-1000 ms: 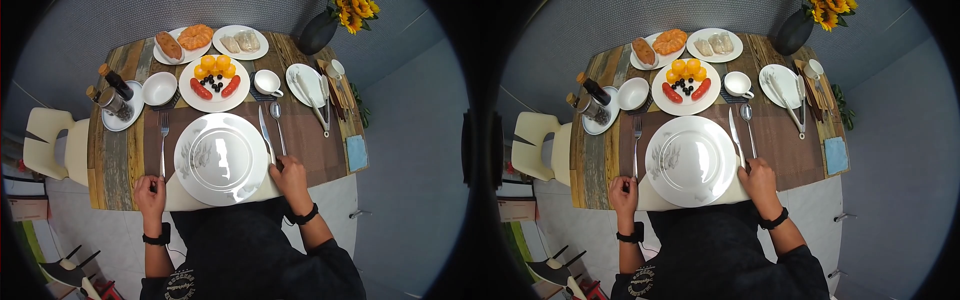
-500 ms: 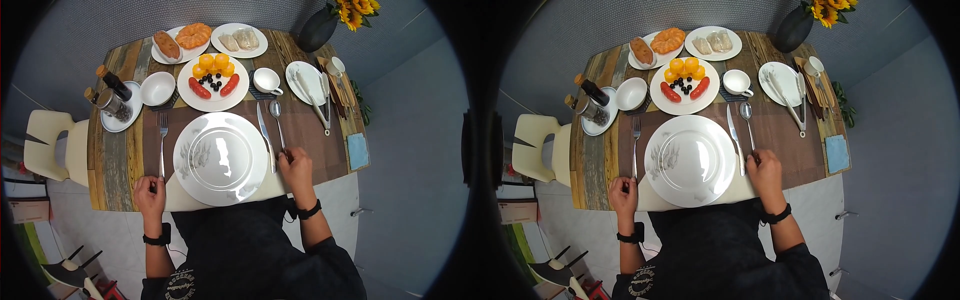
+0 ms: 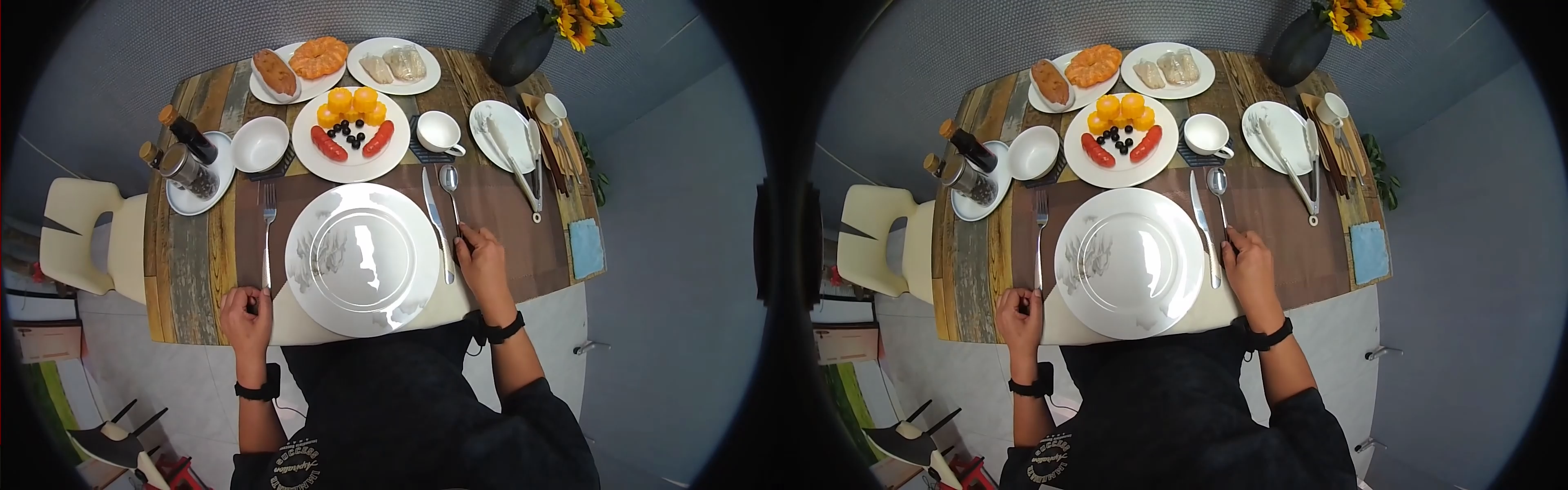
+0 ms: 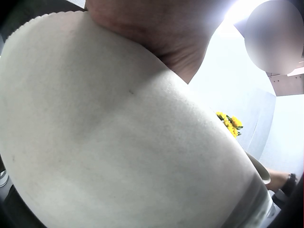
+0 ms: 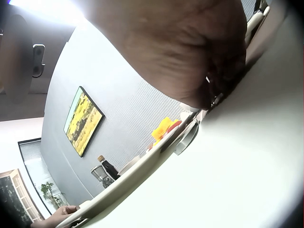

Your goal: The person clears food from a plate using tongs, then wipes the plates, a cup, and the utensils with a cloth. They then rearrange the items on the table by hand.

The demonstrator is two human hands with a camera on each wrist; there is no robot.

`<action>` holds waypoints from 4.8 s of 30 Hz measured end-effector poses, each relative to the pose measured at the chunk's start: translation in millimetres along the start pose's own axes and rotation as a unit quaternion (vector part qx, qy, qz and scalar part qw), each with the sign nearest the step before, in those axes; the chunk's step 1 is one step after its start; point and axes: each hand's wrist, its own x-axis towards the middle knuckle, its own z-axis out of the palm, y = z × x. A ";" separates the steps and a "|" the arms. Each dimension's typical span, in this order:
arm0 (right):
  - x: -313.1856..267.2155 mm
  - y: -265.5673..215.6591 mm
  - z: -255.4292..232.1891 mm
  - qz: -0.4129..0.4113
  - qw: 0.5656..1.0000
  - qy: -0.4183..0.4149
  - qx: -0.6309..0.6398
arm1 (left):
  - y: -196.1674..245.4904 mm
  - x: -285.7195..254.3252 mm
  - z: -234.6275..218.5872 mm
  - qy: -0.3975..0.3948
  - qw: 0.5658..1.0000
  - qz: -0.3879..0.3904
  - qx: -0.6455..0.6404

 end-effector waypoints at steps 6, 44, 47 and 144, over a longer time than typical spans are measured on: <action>4.1 2.3 7.5 -0.010 1.000 0.008 0.026 | 2.8 1.6 -4.8 0.006 1.000 0.008 0.005; -48.3 61.3 -21.9 0.054 0.987 0.150 0.027 | 13.4 14.4 1.6 -0.013 0.997 -0.059 0.052; -47.0 57.0 -24.5 0.060 0.987 0.146 0.023 | 12.5 15.5 2.7 0.004 0.998 -0.039 0.052; -52.7 63.9 -19.5 0.054 0.986 0.157 0.021 | -97.3 150.1 -37.6 -0.085 0.980 -0.107 0.147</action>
